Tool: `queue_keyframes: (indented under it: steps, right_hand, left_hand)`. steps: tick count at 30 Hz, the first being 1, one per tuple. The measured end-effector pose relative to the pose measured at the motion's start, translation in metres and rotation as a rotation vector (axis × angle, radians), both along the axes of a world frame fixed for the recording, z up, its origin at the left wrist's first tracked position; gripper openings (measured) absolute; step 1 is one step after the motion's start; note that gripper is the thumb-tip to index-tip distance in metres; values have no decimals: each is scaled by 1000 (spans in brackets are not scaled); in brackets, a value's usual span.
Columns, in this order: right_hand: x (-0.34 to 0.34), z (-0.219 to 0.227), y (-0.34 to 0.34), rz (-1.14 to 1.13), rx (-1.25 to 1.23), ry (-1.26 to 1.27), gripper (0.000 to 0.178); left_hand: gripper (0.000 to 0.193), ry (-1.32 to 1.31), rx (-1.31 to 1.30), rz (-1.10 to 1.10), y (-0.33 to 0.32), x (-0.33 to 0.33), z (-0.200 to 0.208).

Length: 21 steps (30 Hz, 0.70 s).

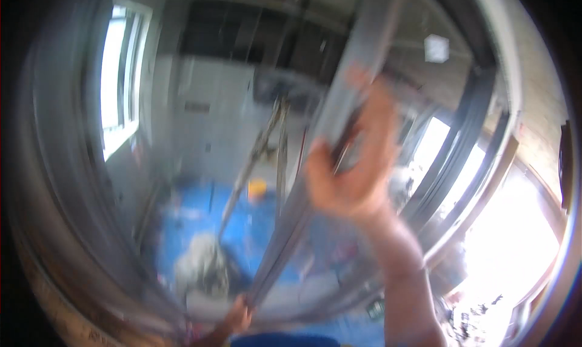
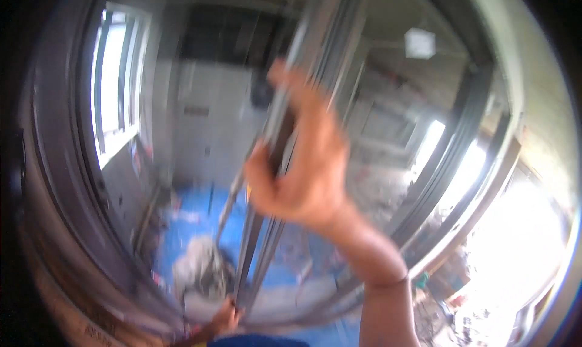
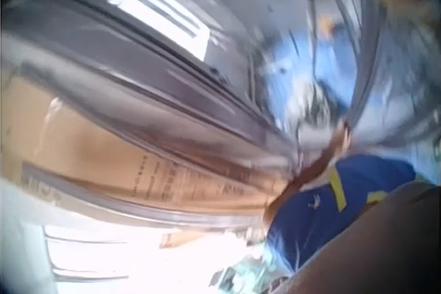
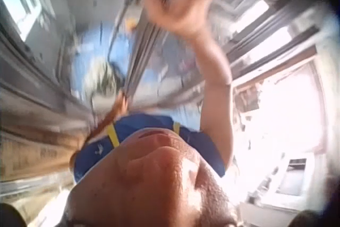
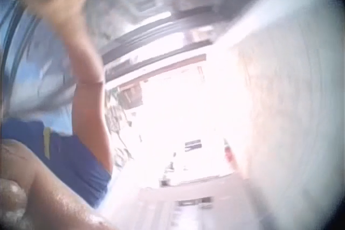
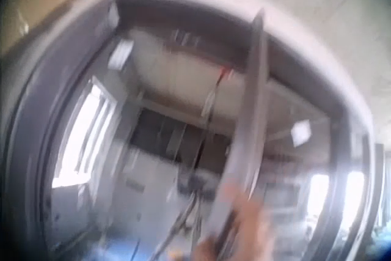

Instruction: The person installs a long metal trim piece onto the edge of a sliding glass door frame by aligning it and pressing it into place by hand.

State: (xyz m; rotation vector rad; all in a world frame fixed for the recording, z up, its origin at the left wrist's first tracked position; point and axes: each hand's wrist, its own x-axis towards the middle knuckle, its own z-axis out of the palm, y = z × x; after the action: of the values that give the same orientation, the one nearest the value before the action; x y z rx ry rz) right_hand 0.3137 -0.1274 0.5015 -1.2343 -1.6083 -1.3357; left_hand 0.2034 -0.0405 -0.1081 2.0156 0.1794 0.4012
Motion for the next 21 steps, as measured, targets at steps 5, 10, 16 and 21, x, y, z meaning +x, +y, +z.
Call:
queue_keyframes:
  steps: [5, 10, 16, 21]
  right_hand:
    - [-20, -10, -1, -13, -142, 45, 50]
    - [-27, -9, 6, 1, -210, 90, 38]
    - [-16, -5, 31, 61, -235, 38, 36]
    - [-27, -2, 63, 109, -271, 6, 33]
  left_hand:
    - [58, 21, 76, -69, 51, -14, -19]
    - [57, 46, 16, -62, 82, -6, -19]
    - [55, 83, -14, -75, 89, 3, -33]
    - [54, 110, -47, -82, 87, -1, -43]
